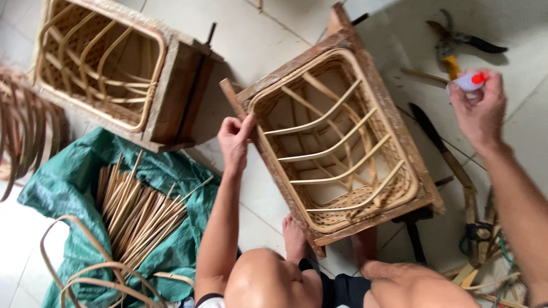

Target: The person inserts thin bamboo strips into a rectangular basket frame, tapping them into place with a hammer. They then apply glue along the basket's rim and edges to secure the strips. The person works on a single basket throughout the clip.

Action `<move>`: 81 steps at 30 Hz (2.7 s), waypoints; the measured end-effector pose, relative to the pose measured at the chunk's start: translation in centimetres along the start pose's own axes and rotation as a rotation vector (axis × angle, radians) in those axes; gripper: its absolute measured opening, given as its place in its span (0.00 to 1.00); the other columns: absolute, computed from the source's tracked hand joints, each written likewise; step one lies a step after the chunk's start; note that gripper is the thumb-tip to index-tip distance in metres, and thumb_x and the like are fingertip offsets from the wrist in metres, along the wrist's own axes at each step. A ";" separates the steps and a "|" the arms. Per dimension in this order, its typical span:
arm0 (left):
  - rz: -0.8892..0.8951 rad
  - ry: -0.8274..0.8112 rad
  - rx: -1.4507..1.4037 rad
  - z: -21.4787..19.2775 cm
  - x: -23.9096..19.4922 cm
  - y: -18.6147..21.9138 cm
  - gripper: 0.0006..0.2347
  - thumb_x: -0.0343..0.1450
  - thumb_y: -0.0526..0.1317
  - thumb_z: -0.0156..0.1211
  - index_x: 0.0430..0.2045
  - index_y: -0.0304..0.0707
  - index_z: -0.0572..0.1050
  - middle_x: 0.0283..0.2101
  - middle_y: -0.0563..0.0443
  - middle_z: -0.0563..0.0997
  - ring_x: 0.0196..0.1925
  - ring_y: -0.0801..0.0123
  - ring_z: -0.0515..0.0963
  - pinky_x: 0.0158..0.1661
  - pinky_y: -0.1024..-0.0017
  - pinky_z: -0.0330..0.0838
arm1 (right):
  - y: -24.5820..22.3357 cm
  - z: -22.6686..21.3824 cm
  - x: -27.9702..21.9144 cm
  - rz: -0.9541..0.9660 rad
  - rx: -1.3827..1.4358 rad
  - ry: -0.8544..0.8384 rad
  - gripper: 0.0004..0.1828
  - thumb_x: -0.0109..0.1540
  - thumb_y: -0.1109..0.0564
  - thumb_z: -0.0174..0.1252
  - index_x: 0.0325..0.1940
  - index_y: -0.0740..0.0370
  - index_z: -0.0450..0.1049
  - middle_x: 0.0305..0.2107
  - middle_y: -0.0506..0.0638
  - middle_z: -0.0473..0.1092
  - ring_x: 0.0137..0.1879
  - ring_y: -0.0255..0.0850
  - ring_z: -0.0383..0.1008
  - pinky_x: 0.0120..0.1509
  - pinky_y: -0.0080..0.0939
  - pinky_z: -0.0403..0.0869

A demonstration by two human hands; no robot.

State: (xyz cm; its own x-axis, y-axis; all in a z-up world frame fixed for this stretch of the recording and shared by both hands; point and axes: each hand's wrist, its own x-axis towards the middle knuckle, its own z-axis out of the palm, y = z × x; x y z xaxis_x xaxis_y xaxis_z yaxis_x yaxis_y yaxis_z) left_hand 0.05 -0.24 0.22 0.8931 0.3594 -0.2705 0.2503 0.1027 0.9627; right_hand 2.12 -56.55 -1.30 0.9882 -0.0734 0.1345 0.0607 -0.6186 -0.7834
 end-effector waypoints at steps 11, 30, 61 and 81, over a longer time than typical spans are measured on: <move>0.112 0.069 0.212 5.4 -1.2 3.8 0.40 0.69 0.40 0.63 0.74 0.25 0.44 0.65 0.30 0.71 0.63 0.51 0.76 0.63 0.63 0.70 | -23.6 8.4 7.7 -0.664 -0.468 -0.462 0.25 0.65 0.52 0.70 0.65 0.63 0.76 0.47 0.56 0.78 0.52 0.47 0.78 0.56 0.44 0.80; 0.172 0.126 0.456 5.8 -1.0 2.2 0.37 0.67 0.36 0.58 0.71 0.23 0.47 0.69 0.22 0.62 0.71 0.37 0.64 0.70 0.56 0.57 | -27.4 15.2 10.7 -0.913 -0.618 -0.313 0.19 0.64 0.48 0.71 0.54 0.59 0.78 0.44 0.51 0.76 0.50 0.45 0.78 0.54 0.43 0.79; 0.193 0.111 0.416 5.7 -0.5 2.3 0.37 0.66 0.37 0.58 0.71 0.25 0.50 0.69 0.28 0.63 0.72 0.43 0.64 0.70 0.59 0.56 | -30.3 11.4 11.2 -0.123 0.045 -0.756 0.28 0.61 0.46 0.65 0.60 0.63 0.72 0.44 0.54 0.78 0.46 0.43 0.80 0.51 0.45 0.80; 0.186 0.110 0.456 5.6 -0.7 2.2 0.37 0.66 0.36 0.58 0.72 0.25 0.48 0.70 0.27 0.62 0.72 0.42 0.64 0.71 0.58 0.57 | -27.1 15.0 9.2 -0.771 -0.553 -0.398 0.22 0.62 0.46 0.72 0.55 0.57 0.80 0.44 0.51 0.77 0.51 0.44 0.77 0.60 0.44 0.77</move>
State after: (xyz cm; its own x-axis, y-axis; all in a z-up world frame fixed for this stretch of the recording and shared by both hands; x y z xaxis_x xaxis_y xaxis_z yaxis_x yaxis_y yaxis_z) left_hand 2.04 -5.47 2.52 0.8994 0.4316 -0.0695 0.2509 -0.3795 0.8905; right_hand 11.64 -28.75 12.09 0.6891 0.6987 0.1922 0.7246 -0.6688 -0.1664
